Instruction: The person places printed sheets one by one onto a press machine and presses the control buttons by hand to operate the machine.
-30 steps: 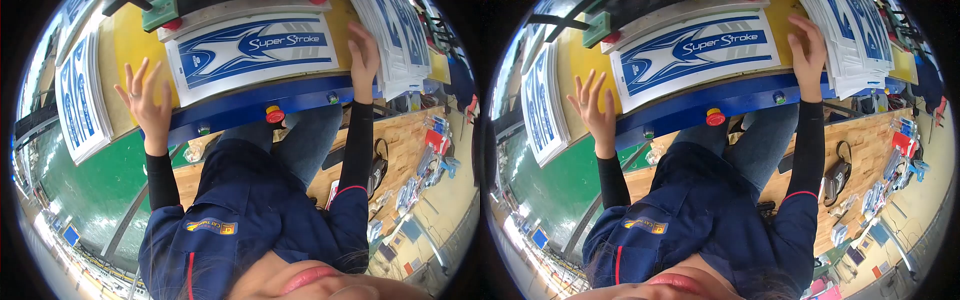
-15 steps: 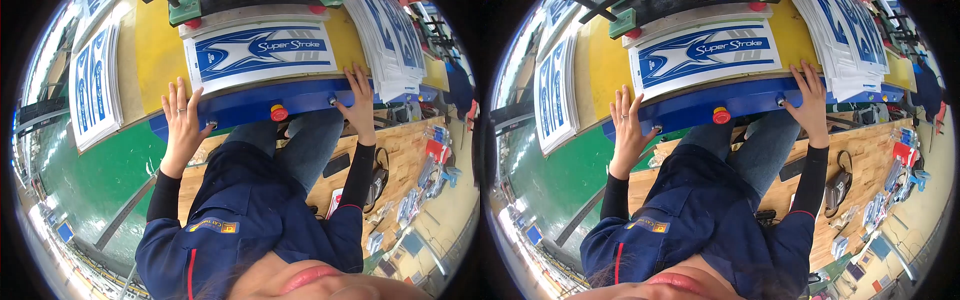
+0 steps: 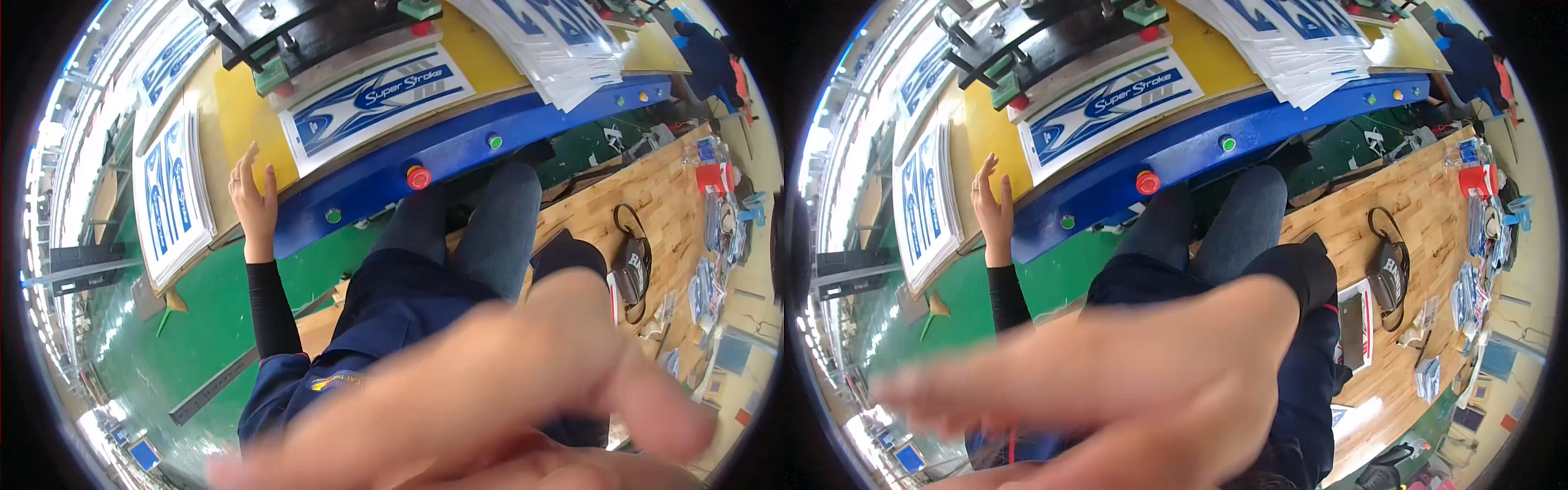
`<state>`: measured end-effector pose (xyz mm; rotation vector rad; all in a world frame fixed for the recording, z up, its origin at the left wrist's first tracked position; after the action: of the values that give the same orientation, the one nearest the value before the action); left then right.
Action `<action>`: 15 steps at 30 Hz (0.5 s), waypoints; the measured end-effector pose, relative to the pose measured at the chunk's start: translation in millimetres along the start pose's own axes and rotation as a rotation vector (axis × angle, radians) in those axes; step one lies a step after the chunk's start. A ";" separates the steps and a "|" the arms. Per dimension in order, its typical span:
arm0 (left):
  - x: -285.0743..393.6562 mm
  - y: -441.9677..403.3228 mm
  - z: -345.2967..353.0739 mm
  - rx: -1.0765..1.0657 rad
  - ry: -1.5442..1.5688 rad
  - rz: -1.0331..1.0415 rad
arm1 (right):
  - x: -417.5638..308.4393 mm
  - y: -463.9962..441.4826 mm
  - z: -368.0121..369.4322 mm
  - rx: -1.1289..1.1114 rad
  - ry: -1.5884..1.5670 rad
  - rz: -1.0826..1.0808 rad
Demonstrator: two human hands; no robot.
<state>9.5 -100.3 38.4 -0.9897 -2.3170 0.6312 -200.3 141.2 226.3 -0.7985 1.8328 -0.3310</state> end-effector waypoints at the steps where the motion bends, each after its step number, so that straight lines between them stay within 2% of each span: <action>1: -1.8 -5.6 3.1 0.047 0.005 0.007 | -5.8 4.5 4.5 -0.018 -0.039 -0.006; 3: -14.3 -7.1 6.7 0.146 -0.004 -0.002 | -16.8 16.5 7.0 -0.022 -0.089 -0.001; 5: -21.3 -2.6 12.8 0.183 0.041 -0.121 | -28.3 28.4 6.2 -0.017 -0.136 0.010; 10: -11.2 -0.7 6.3 0.253 -0.034 -0.118 | -51.2 76.0 -4.1 0.061 -0.321 0.037; 15: -11.0 2.5 5.0 0.321 -0.019 -0.120 | -77.7 132.1 -22.2 0.159 -0.679 -0.121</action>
<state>14.0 -108.1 30.0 -0.6937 -2.1807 0.9294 -252.0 286.8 216.3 -0.7893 1.1139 -0.2385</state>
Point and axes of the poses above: each hand's wrist, its own y-axis away from the middle knuckle, its own z-axis out of the palm, x = y × z, the point moved 4 cm from there along -y, towards the middle knuckle, and after that the axes turned 1 degree about -y, right-handed, at the moved point
